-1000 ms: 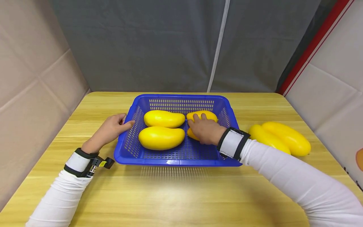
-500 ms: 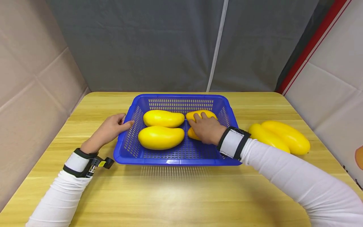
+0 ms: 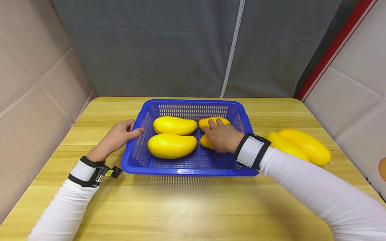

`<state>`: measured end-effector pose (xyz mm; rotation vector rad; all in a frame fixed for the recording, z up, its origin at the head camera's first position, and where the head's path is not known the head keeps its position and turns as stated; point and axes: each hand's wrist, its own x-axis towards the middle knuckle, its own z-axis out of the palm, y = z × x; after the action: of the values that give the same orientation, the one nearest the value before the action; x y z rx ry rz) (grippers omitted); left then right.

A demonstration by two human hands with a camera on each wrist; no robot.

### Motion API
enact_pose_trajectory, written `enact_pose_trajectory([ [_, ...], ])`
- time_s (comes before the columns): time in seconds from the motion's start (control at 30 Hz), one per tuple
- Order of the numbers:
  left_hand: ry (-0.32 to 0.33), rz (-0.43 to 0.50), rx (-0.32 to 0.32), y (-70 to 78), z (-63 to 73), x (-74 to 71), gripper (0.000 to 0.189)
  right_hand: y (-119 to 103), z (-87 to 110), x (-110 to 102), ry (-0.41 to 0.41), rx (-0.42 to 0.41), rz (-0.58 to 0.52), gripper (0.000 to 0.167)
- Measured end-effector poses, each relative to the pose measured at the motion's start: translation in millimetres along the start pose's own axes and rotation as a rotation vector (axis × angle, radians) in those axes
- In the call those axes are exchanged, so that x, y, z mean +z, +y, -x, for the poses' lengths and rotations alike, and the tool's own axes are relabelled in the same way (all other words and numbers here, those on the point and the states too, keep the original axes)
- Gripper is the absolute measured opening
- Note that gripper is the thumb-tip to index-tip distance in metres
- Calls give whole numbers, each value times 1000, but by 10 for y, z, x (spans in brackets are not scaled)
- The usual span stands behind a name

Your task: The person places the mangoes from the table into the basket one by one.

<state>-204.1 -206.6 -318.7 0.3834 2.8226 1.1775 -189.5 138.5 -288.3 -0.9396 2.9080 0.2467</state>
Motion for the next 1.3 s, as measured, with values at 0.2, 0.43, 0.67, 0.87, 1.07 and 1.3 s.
enact_pose_trajectory([
  [0.2, -6, 22, -4, 21, 14, -8, 36, 72, 56, -194, -85, 24, -28, 59],
  [0.43, -11, 29, -11, 10, 17, 13, 35, 211, 135, -417, -102, 38, -3, 64],
  [0.67, -21, 23, -18, 14, 0, 24, 35, 463, 327, -666, -90, 114, -36, 65],
  [0.87, -18, 17, -11, 32, -4, 23, 36, 770, 562, -816, -73, 167, -45, 66],
  [1.07, -19, 19, -10, 24, 1, 21, 37, 1041, 810, -808, -24, 162, -8, 59],
  [1.3, -13, 23, -10, 11, 1, 6, 36, 1291, 1032, -680, -12, 152, -36, 55],
])
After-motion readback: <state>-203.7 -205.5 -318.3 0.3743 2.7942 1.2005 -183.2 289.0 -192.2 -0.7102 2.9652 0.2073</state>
